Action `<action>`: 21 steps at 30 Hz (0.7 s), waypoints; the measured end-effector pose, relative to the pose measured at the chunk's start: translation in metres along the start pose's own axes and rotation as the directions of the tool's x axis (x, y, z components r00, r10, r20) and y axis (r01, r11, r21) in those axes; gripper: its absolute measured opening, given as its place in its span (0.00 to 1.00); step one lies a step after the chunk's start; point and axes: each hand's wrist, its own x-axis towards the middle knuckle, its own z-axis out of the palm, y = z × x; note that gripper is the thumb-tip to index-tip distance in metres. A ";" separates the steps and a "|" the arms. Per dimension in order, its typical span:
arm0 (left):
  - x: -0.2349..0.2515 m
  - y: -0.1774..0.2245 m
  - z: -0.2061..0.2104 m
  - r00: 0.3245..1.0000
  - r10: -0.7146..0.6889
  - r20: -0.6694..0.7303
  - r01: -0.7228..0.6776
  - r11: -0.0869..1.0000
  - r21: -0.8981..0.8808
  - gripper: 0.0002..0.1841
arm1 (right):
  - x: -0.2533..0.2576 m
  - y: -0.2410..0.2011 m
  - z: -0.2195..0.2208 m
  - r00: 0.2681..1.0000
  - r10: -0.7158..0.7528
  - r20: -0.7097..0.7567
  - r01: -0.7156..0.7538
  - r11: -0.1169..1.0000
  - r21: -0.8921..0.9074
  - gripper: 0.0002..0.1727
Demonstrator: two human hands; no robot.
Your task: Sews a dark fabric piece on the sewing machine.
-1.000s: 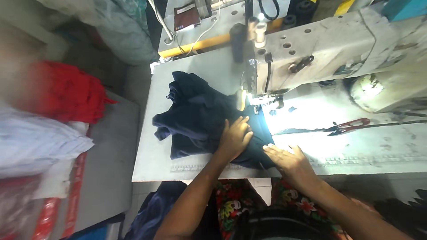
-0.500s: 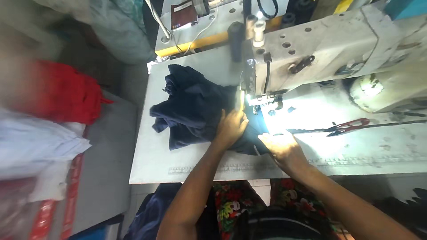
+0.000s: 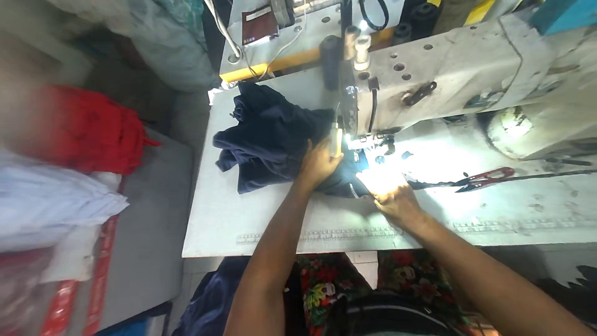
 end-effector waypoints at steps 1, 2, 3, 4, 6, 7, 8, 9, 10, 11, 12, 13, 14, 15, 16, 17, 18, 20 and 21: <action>0.000 -0.001 -0.002 1.000 0.028 -0.008 -0.028 0.999 -0.032 0.19 | 0.001 0.002 0.001 1.000 0.008 0.002 -0.008 1.000 0.014 0.17; -0.002 -0.002 -0.004 0.997 0.072 -0.020 -0.073 0.995 -0.070 0.18 | 0.001 0.004 0.002 1.000 0.010 0.003 -0.010 1.000 0.022 0.17; -0.006 -0.002 -0.006 0.992 0.122 -0.023 -0.124 0.988 -0.089 0.17 | 0.002 0.005 0.002 1.000 0.007 0.001 -0.007 1.000 0.029 0.16; -0.013 -0.001 -0.009 0.984 0.177 -0.017 -0.178 0.979 -0.103 0.17 | 0.003 0.006 0.002 1.000 -0.002 -0.009 0.002 0.999 0.038 0.15; -0.030 0.006 -0.014 0.964 0.263 0.044 -0.257 0.961 -0.105 0.19 | 0.003 0.008 0.003 0.999 -0.025 -0.025 0.026 0.998 0.052 0.15; -0.039 0.008 -0.015 0.946 0.314 0.074 -0.309 0.948 -0.071 0.21 | 0.002 0.008 0.003 0.999 -0.029 -0.014 0.030 0.997 0.065 0.16; -0.047 0.009 -0.015 0.925 0.367 0.097 -0.366 0.930 -0.026 0.22 | 0.002 0.009 0.003 0.999 -0.034 -0.006 0.034 0.997 0.073 0.16; -0.056 0.012 -0.015 0.905 0.411 0.113 -0.418 0.907 0.044 0.22 | 0.001 0.009 0.003 0.999 -0.042 0.000 0.042 0.997 0.068 0.16; -0.064 0.017 -0.016 0.888 0.444 0.121 -0.457 0.883 0.106 0.22 | 0.001 0.008 0.002 0.998 -0.055 0.008 0.055 0.997 0.059 0.15; -0.073 0.025 -0.017 0.883 0.450 0.134 -0.466 0.873 0.143 0.21 | 0.001 0.008 0.002 0.997 -0.072 0.021 0.071 0.997 0.043 0.15; -0.081 0.037 -0.018 0.888 0.433 0.154 -0.453 0.881 0.134 0.21 | -0.001 0.007 0.001 0.995 -0.092 0.032 0.091 0.995 0.035 0.14; -0.090 0.051 -0.020 0.897 0.397 0.196 -0.414 0.909 0.055 0.20 | -0.003 0.005 0.000 0.993 -0.112 0.040 0.111 0.993 0.025 0.13; -0.097 0.067 -0.022 0.895 0.357 0.266 -0.355 0.933 -0.057 0.19 | -0.007 0.001 -0.001 0.991 -0.125 0.044 0.125 0.992 0.016 0.13; -0.102 0.080 -0.024 0.883 0.331 0.332 -0.293 0.943 -0.160 0.18 | -0.011 -0.002 -0.002 0.990 -0.131 0.045 0.131 0.991 -0.002 0.12; -0.103 0.088 -0.024 0.869 0.305 0.390 -0.227 0.945 -0.234 0.18 | -0.016 -0.006 -0.004 0.990 -0.131 0.045 0.131 0.991 -0.012 0.12; -0.102 0.092 -0.024 0.865 0.283 0.415 -0.178 0.945 -0.275 0.17 | -0.020 -0.007 -0.006 0.991 -0.128 0.041 0.129 0.992 -0.016 0.12; -0.099 0.092 -0.022 0.887 0.266 0.378 -0.166 0.947 -0.276 0.17 | -0.023 -0.008 -0.007 0.992 -0.122 0.034 0.123 0.992 -0.017 0.12; -0.088 0.081 -0.009 0.954 0.277 0.116 -0.258 0.954 -0.150 0.13 | -0.027 -0.008 -0.009 0.994 -0.106 0.015 0.106 0.994 -0.034 0.11; -0.082 0.073 -0.002 0.962 0.272 0.018 -0.270 0.960 -0.078 0.12 | -0.028 -0.008 -0.008 0.995 -0.101 0.007 0.101 0.994 -0.043 0.11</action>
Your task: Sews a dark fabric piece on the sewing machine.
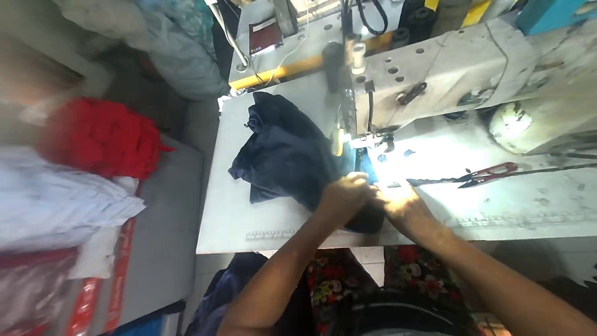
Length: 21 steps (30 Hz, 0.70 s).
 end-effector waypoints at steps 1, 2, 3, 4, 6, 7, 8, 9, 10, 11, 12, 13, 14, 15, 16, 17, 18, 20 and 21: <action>0.003 -0.011 0.006 0.999 -0.013 -0.041 0.015 0.999 0.029 0.12 | 0.000 0.000 0.000 1.000 -0.001 -0.002 0.001 1.000 0.000 0.11; 0.005 -0.024 0.013 0.998 -0.030 -0.053 0.032 0.998 0.056 0.13 | 0.000 -0.001 -0.001 1.000 0.001 0.003 -0.001 1.000 0.007 0.11; 0.004 -0.034 0.020 0.997 -0.035 -0.070 0.042 0.993 0.110 0.14 | 0.000 -0.001 -0.001 1.000 0.007 0.005 -0.007 1.000 0.012 0.12; 0.002 -0.041 0.026 0.994 -0.023 -0.109 0.041 0.984 0.175 0.15 | 0.000 -0.001 -0.001 1.000 0.014 0.008 -0.014 1.000 0.013 0.12; -0.005 -0.048 0.033 0.985 0.003 -0.171 0.039 0.970 0.240 0.14 | -0.002 -0.002 0.001 1.000 0.028 0.010 -0.028 0.999 0.017 0.13; -0.007 -0.049 0.035 0.984 0.012 -0.180 0.034 0.967 0.252 0.14 | -0.002 -0.002 0.001 0.999 0.031 0.009 -0.032 0.999 0.018 0.13; -0.008 -0.048 0.034 0.984 0.019 -0.177 0.029 0.963 0.267 0.14 | -0.002 -0.003 0.001 0.999 0.035 0.006 -0.035 0.999 0.017 0.13; -0.008 -0.047 0.033 0.987 0.021 -0.162 0.026 0.960 0.280 0.13 | -0.002 -0.004 0.002 0.999 0.040 0.007 -0.040 0.999 0.016 0.13; -0.007 -0.046 0.031 0.990 0.015 -0.139 0.026 0.957 0.291 0.13 | -0.002 -0.005 0.002 0.999 0.046 0.009 -0.046 0.999 0.015 0.13; -0.006 -0.045 0.030 0.993 0.007 -0.118 0.028 0.956 0.292 0.14 | -0.002 -0.006 0.003 0.999 0.050 0.009 -0.051 0.999 0.015 0.13; -0.005 -0.044 0.030 0.994 -0.006 -0.106 0.036 0.957 0.289 0.14 | -0.003 -0.007 0.003 0.999 0.054 0.006 -0.054 0.998 0.013 0.13; -0.005 -0.044 0.029 0.995 -0.021 -0.095 0.048 0.956 0.289 0.14 | -0.002 -0.008 0.003 0.998 0.058 0.001 -0.058 0.998 0.006 0.13; -0.004 -0.044 0.030 0.995 -0.026 -0.096 0.053 0.956 0.290 0.14 | -0.002 -0.008 0.003 0.998 0.061 -0.004 -0.061 0.998 -0.001 0.13; -0.003 -0.044 0.030 0.994 -0.027 -0.104 0.056 0.957 0.285 0.14 | -0.001 -0.007 0.003 0.998 0.062 -0.005 -0.062 0.998 -0.007 0.13; -0.003 -0.045 0.031 0.994 -0.031 -0.109 0.061 0.958 0.280 0.14 | 0.000 -0.006 0.003 0.998 0.058 -0.006 -0.058 0.998 -0.011 0.13; -0.003 -0.044 0.030 0.993 -0.038 -0.108 0.066 0.960 0.273 0.14 | 0.001 -0.005 0.003 0.999 0.052 -0.003 -0.052 0.998 -0.018 0.13; -0.002 -0.044 0.029 0.994 -0.049 -0.102 0.075 0.961 0.265 0.14 | 0.002 -0.005 0.003 0.999 0.046 -0.001 -0.046 0.999 -0.024 0.14; -0.001 -0.043 0.026 0.994 -0.070 -0.085 0.089 0.965 0.246 0.15 | 0.003 -0.003 0.003 0.999 0.042 0.005 -0.042 0.999 -0.032 0.13; 0.000 -0.042 0.025 0.994 -0.080 -0.080 0.097 0.969 0.229 0.15 | 0.005 -0.002 0.003 0.999 0.043 0.007 -0.043 0.998 -0.035 0.13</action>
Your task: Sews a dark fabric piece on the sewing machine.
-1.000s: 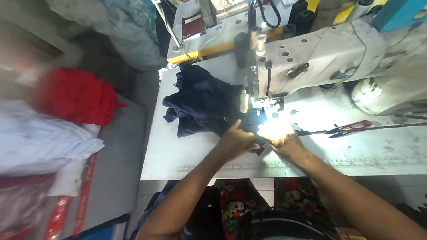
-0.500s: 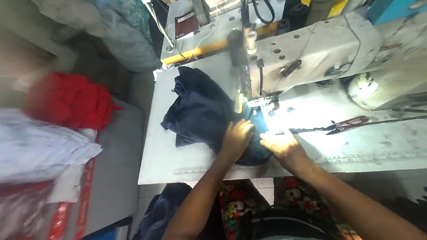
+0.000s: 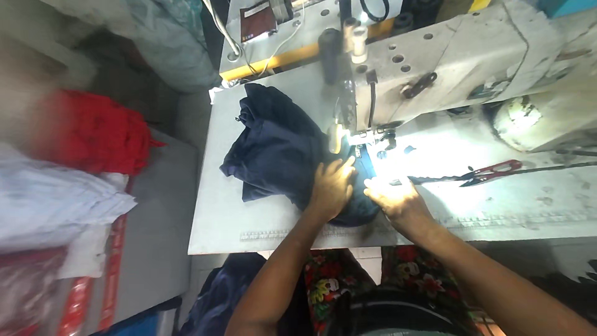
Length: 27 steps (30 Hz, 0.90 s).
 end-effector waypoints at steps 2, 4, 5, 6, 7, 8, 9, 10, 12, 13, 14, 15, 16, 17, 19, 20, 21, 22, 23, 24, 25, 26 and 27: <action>0.005 -0.001 0.001 0.999 -0.026 -0.021 0.025 0.999 -0.029 0.15 | 0.003 0.001 0.000 1.000 0.014 0.009 -0.014 1.000 -0.003 0.13; 0.009 -0.002 0.001 0.998 -0.045 -0.037 0.043 0.998 -0.054 0.14 | 0.005 0.002 0.000 0.999 0.028 0.024 -0.027 1.000 -0.006 0.13; 0.010 -0.002 0.001 0.998 -0.046 -0.039 0.044 0.998 -0.054 0.14 | 0.006 0.002 0.000 0.999 0.032 0.026 -0.032 0.999 -0.010 0.13; 0.011 -0.003 0.002 0.998 -0.043 -0.038 0.041 0.998 -0.048 0.15 | 0.007 0.002 0.000 0.999 0.035 0.023 -0.035 0.999 -0.008 0.13; 0.011 -0.003 0.002 0.999 -0.035 -0.040 0.033 0.999 -0.041 0.16 | 0.007 0.002 0.000 0.999 0.037 0.018 -0.037 0.999 -0.009 0.13; 0.010 -0.004 0.003 0.999 -0.018 -0.043 0.017 0.999 -0.034 0.18 | 0.006 0.001 0.000 0.999 0.039 0.014 -0.039 0.999 -0.008 0.14; 0.008 -0.005 0.004 0.999 0.007 -0.048 -0.008 1.000 -0.026 0.20 | 0.005 0.001 0.001 0.999 0.039 0.014 -0.039 0.999 -0.012 0.14; 0.006 -0.006 0.005 0.996 0.050 -0.068 -0.050 0.999 -0.006 0.21 | 0.005 0.001 0.001 0.999 0.040 0.013 -0.040 0.999 -0.015 0.14; 0.004 -0.007 0.006 0.990 0.120 -0.072 -0.117 0.992 0.049 0.23 | 0.005 0.001 0.002 0.999 0.043 0.006 -0.043 0.999 -0.021 0.14; 0.004 -0.007 0.006 0.989 0.130 -0.067 -0.126 0.990 0.058 0.23 | 0.004 0.000 0.003 0.999 0.044 0.002 -0.044 0.999 -0.023 0.15; 0.004 -0.008 0.007 0.988 0.134 -0.076 -0.129 0.990 0.063 0.22 | 0.004 0.000 0.003 0.999 0.044 0.001 -0.044 0.999 -0.027 0.15; 0.005 -0.008 0.008 0.989 0.126 -0.074 -0.122 0.991 0.056 0.22 | 0.004 0.000 0.003 0.999 0.044 0.003 -0.044 0.999 -0.032 0.15; 0.005 -0.008 0.009 0.991 0.115 -0.068 -0.112 0.993 0.048 0.22 | 0.004 0.000 0.004 0.999 0.047 0.003 -0.047 0.998 -0.033 0.14; 0.005 -0.008 0.009 0.992 0.105 -0.066 -0.103 0.994 0.041 0.23 | 0.004 0.000 0.004 0.999 0.049 -0.003 -0.049 0.998 -0.037 0.14; 0.006 -0.009 0.010 0.992 0.102 -0.079 -0.100 0.995 0.028 0.22 | 0.005 0.000 0.004 0.998 0.057 -0.004 -0.058 0.998 -0.039 0.14; 0.006 -0.009 0.010 0.991 0.102 -0.086 -0.100 0.995 0.020 0.22 | 0.005 0.000 0.005 0.998 0.060 -0.004 -0.060 0.997 -0.041 0.15; 0.006 -0.009 0.010 0.991 0.098 -0.089 -0.097 0.995 0.013 0.22 | 0.005 -0.001 0.005 0.998 0.062 -0.003 -0.062 0.997 -0.042 0.15; 0.006 -0.008 0.009 0.992 0.089 -0.085 -0.088 0.996 0.011 0.22 | 0.006 -0.001 0.005 0.998 0.062 -0.005 -0.062 0.997 -0.043 0.15; 0.006 -0.007 0.008 0.994 0.080 -0.081 -0.079 0.997 0.005 0.22 | 0.007 -0.001 0.006 0.998 0.061 -0.014 -0.062 0.997 -0.045 0.15; 0.007 -0.007 0.008 0.994 0.074 -0.078 -0.074 0.997 0.000 0.22 | 0.008 0.000 0.006 0.998 0.060 -0.018 -0.061 0.997 -0.048 0.15; 0.008 -0.009 0.009 0.994 0.075 -0.080 -0.075 0.997 -0.001 0.22 | 0.008 0.000 0.006 0.998 0.065 -0.013 -0.065 0.997 -0.050 0.15; 0.009 -0.011 0.011 0.993 0.079 -0.086 -0.079 0.997 0.003 0.22 | 0.008 0.000 0.006 0.997 0.071 -0.005 -0.071 0.996 -0.049 0.15; 0.010 -0.013 0.013 0.992 0.083 -0.092 -0.083 0.997 0.005 0.22 | 0.008 0.000 0.006 0.997 0.074 -0.002 -0.074 0.996 -0.050 0.15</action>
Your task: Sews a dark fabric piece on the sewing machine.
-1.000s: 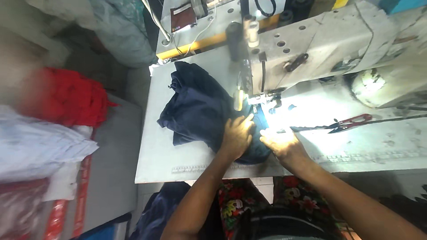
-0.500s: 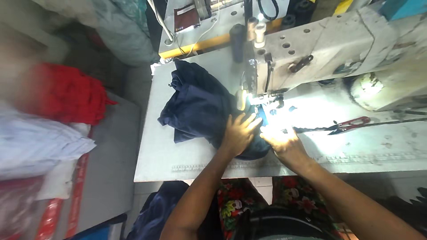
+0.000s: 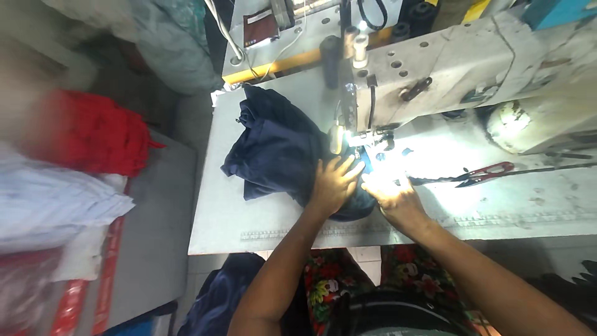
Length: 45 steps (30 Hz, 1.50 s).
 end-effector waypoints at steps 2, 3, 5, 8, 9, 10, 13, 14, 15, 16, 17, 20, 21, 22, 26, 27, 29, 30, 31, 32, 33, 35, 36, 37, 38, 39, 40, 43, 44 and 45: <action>0.001 -0.002 0.001 1.000 0.005 -0.002 -0.005 1.000 -0.008 0.22 | 0.001 0.000 0.001 1.000 -0.001 0.000 0.001 1.000 -0.006 0.15; 0.001 -0.002 0.001 1.000 0.008 -0.003 -0.008 1.000 -0.010 0.22 | 0.001 0.000 0.001 1.000 -0.004 -0.004 0.004 1.000 -0.005 0.15; 0.002 -0.003 0.001 1.000 0.011 -0.007 -0.011 1.000 -0.016 0.22 | 0.001 0.001 0.002 1.000 -0.008 -0.005 0.008 1.000 0.016 0.16; 0.002 -0.003 0.002 1.000 0.018 -0.012 -0.018 1.000 -0.016 0.22 | -0.005 0.006 -0.005 0.998 0.014 0.063 -0.022 0.992 0.123 0.19; 0.003 -0.003 0.002 1.000 0.020 -0.007 -0.020 1.000 -0.015 0.22 | -0.010 0.010 -0.012 0.996 0.030 0.085 -0.042 0.988 0.150 0.19; 0.003 -0.003 0.001 1.000 0.019 0.001 -0.019 1.000 -0.014 0.22 | -0.017 0.015 -0.021 0.995 0.055 0.081 -0.067 0.986 0.150 0.18; 0.002 -0.003 0.002 1.000 0.010 0.010 -0.010 1.000 -0.007 0.22 | -0.041 0.047 -0.057 0.973 0.227 -0.030 -0.225 0.973 0.052 0.20; 0.003 -0.002 0.002 1.000 0.005 0.011 -0.005 1.000 -0.009 0.22 | -0.048 0.065 -0.073 0.952 0.298 -0.072 -0.299 0.954 0.004 0.23; 0.003 -0.002 0.002 1.000 0.001 0.011 -0.001 1.000 -0.015 0.22 | -0.055 0.084 -0.088 0.925 0.359 -0.128 -0.367 0.929 -0.047 0.25; 0.003 -0.002 0.002 1.000 0.003 0.008 -0.002 1.000 -0.015 0.22 | -0.062 0.104 -0.103 0.891 0.414 -0.187 -0.436 0.894 -0.097 0.26; 0.002 -0.002 0.003 1.000 0.005 0.006 -0.005 1.000 -0.011 0.22 | -0.068 0.122 -0.115 0.851 0.475 -0.227 -0.511 0.848 -0.140 0.27; 0.002 -0.002 0.004 1.000 -0.001 0.002 0.001 1.000 -0.020 0.22 | -0.075 0.156 -0.140 0.799 0.549 -0.247 -0.599 0.766 -0.233 0.26; 0.002 -0.003 0.004 1.000 0.000 -0.004 0.000 1.000 -0.021 0.22 | -0.074 0.159 -0.144 0.802 0.543 -0.249 -0.594 0.765 -0.250 0.26; 0.002 -0.003 0.004 1.000 0.001 -0.008 -0.001 1.000 -0.020 0.22 | -0.073 0.159 -0.147 0.804 0.539 -0.252 -0.593 0.764 -0.256 0.27; 0.001 -0.002 0.002 1.000 -0.005 0.003 0.005 1.000 -0.025 0.22 | -0.068 0.153 -0.148 0.784 0.564 -0.259 -0.619 0.743 -0.256 0.30; 0.001 -0.002 0.002 1.000 -0.001 -0.005 0.001 1.000 -0.029 0.22 | -0.068 0.150 -0.147 0.778 0.579 -0.246 -0.628 0.733 -0.262 0.30; 0.002 -0.002 0.002 1.000 -0.002 0.000 0.002 1.000 -0.027 0.22 | -0.077 0.148 -0.139 0.787 0.579 -0.214 -0.617 0.734 -0.284 0.29; 0.003 -0.002 0.002 1.000 0.000 0.001 0.000 1.000 -0.028 0.22 | -0.083 0.147 -0.134 0.796 0.577 -0.184 -0.605 0.744 -0.285 0.29; 0.003 -0.002 0.002 1.000 0.001 -0.002 -0.001 0.999 -0.032 0.22 | -0.090 0.147 -0.128 0.803 0.575 -0.155 -0.594 0.756 -0.273 0.30; 0.003 -0.002 0.003 1.000 0.003 -0.006 -0.003 0.999 -0.032 0.22 | -0.095 0.147 -0.123 0.804 0.579 -0.136 -0.593 0.763 -0.257 0.31; 0.002 -0.002 0.002 1.000 0.003 -0.004 -0.003 1.000 -0.030 0.22 | -0.099 0.145 -0.121 0.803 0.584 -0.124 -0.595 0.766 -0.243 0.32; 0.002 -0.002 0.002 1.000 0.003 0.002 -0.003 0.999 -0.032 0.22 | -0.102 0.142 -0.119 0.797 0.594 -0.110 -0.602 0.765 -0.229 0.33; 0.002 -0.001 0.002 1.000 0.005 -0.003 -0.005 0.999 -0.038 0.22 | -0.103 0.142 -0.118 0.797 0.593 -0.114 -0.602 0.765 -0.231 0.34; 0.003 -0.001 0.002 1.000 0.008 -0.012 -0.009 0.999 -0.036 0.22 | -0.104 0.143 -0.117 0.799 0.590 -0.119 -0.600 0.764 -0.236 0.35; 0.003 -0.001 0.002 1.000 0.010 -0.017 -0.011 0.999 -0.033 0.22 | -0.104 0.143 -0.116 0.802 0.584 -0.127 -0.596 0.766 -0.240 0.35; 0.003 -0.001 0.002 1.000 0.011 -0.017 -0.012 1.000 -0.029 0.22 | -0.103 0.143 -0.116 0.806 0.577 -0.134 -0.591 0.768 -0.246 0.35; 0.002 -0.001 0.003 1.000 0.013 -0.014 -0.013 1.000 -0.020 0.22 | -0.103 0.143 -0.115 0.808 0.573 -0.138 -0.588 0.769 -0.249 0.35; 0.002 -0.001 0.003 1.000 0.021 -0.018 -0.021 1.000 0.003 0.22 | -0.102 0.141 -0.116 0.805 0.573 -0.156 -0.593 0.761 -0.264 0.33; 0.002 -0.001 0.003 1.000 0.023 -0.021 -0.023 1.000 0.003 0.22 | -0.102 0.141 -0.116 0.805 0.569 -0.170 -0.593 0.759 -0.267 0.32; 0.001 -0.001 0.003 0.999 0.027 -0.022 -0.027 1.000 0.005 0.22 | -0.103 0.141 -0.115 0.804 0.568 -0.179 -0.595 0.757 -0.269 0.32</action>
